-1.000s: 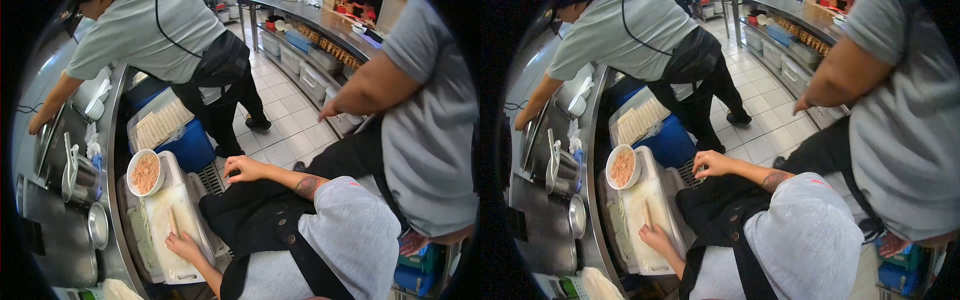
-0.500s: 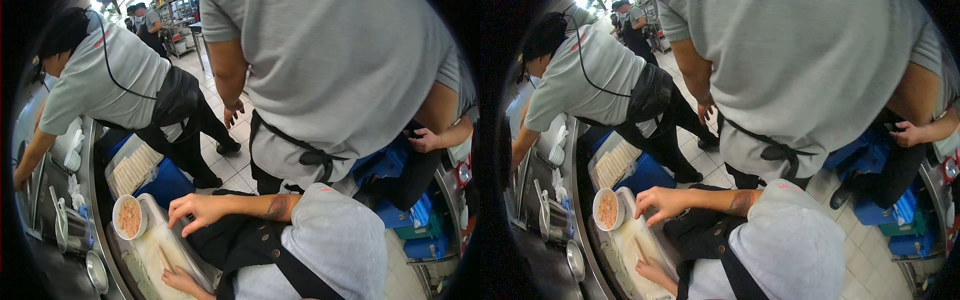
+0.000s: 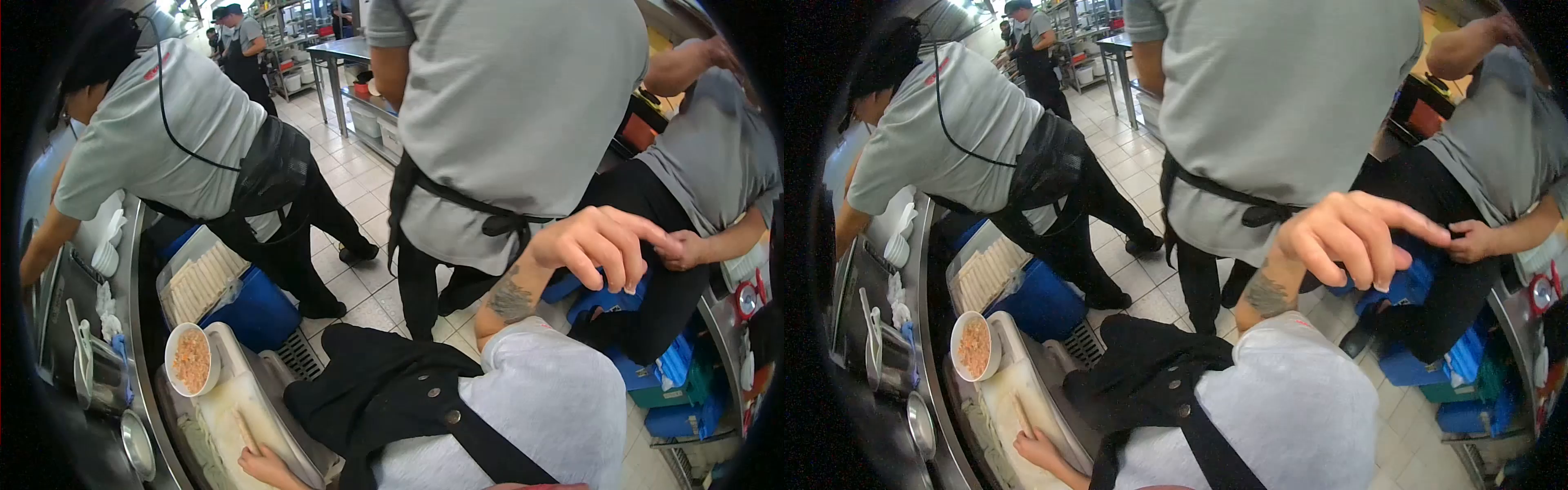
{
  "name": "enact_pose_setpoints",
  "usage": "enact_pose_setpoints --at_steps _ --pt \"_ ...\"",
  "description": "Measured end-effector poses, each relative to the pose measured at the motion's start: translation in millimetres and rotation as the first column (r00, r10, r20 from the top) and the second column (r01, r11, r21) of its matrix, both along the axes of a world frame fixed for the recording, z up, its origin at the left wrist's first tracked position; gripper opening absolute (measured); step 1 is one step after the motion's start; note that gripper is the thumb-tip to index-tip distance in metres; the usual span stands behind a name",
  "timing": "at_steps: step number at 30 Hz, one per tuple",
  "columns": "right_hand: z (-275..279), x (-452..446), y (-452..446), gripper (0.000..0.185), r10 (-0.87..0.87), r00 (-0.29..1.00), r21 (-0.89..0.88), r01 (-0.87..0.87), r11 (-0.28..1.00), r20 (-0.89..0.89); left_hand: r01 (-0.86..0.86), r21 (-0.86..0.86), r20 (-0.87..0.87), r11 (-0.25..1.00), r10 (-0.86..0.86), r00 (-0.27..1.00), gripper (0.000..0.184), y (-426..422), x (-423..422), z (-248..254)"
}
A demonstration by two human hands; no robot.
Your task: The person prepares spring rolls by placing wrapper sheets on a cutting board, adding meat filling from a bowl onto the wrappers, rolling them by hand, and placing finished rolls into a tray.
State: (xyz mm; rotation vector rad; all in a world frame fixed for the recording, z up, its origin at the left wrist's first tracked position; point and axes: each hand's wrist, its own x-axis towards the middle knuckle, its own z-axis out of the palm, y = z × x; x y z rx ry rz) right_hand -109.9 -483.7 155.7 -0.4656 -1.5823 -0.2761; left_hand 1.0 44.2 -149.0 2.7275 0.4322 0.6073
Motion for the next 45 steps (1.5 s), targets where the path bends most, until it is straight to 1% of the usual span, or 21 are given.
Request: enact_pose_setpoints --at_steps 2,3,6,15,18,21,24,27,30,39,42,45 --pt "-4.2 -2.0 -4.3 0.022 -0.032 0.999 0.087 0.031 0.996 0.011 -0.026 -0.007 -0.017 1.0 0.025 1.0 0.036 2.7 5.6 -5.3" --pt "-7.1 -0.8 -10.7 0.02 -0.02 0.999 0.051 0.019 0.999 0.029 -0.034 -0.006 -0.032 0.999 0.033 0.999 0.037 4.3 4.1 -6.6" --pt "-8.7 0.2 -21.9 0.019 -0.025 1.0 0.048 0.024 0.999 0.019 -0.069 -0.019 -0.084 0.997 0.068 0.994 0.038 -4.8 3.8 4.4" --pt "-13.3 0.2 -35.3 0.015 -0.057 0.998 0.073 0.059 0.996 -0.027 -0.026 -0.001 -0.124 1.0 0.026 0.992 0.043 -1.4 0.7 7.6" --pt "-13.3 1.9 -39.9 0.014 -0.066 0.997 0.079 0.068 0.995 -0.029 -0.052 -0.04 -0.148 0.998 0.046 0.988 0.042 -2.6 2.4 12.2" --pt "-14.5 -1.0 -41.8 0.013 -0.074 0.997 0.079 0.077 0.994 -0.036 -0.071 -0.075 -0.165 0.995 0.057 0.985 0.042 3.4 5.1 6.3" --pt "-13.3 -0.9 -45.3 0.012 -0.087 0.995 0.08 0.091 0.993 -0.041 -0.071 -0.037 -0.171 0.997 0.064 0.983 0.042 -0.7 4.0 10.0" --pt "-13.8 -2.9 -46.8 0.011 -0.087 0.995 0.078 0.09 0.993 -0.037 -0.072 -0.077 -0.165 0.994 0.058 0.985 0.042 -6.1 1.8 15.2" --pt "-15.8 -4.7 -47.2 0.01 -0.097 0.994 0.083 0.1 0.992 -0.04 -0.034 -0.046 -0.176 0.998 0.025 0.984 0.043 0.3 2.1 10.2" --pt "-18.7 -9.6 -53.4 0.009 -0.13 0.99 0.083 0.134 0.988 -0.047 -0.035 -0.037 -0.192 0.999 0.027 0.981 0.046 -6.5 -1.3 14.5" --pt "-18.6 -12.2 -55.2 0.009 -0.149 0.987 0.065 0.152 0.986 -0.053 -0.012 -0.03 -0.185 0.999 0.006 0.983 0.046 -5.5 -3.3 15.0" --pt "-19.4 -14.9 -53.4 0.009 -0.186 0.981 0.028 0.188 0.982 -0.058 -0.037 -0.059 -0.184 0.998 0.025 0.983 0.046 -10.3 -4.8 18.6"
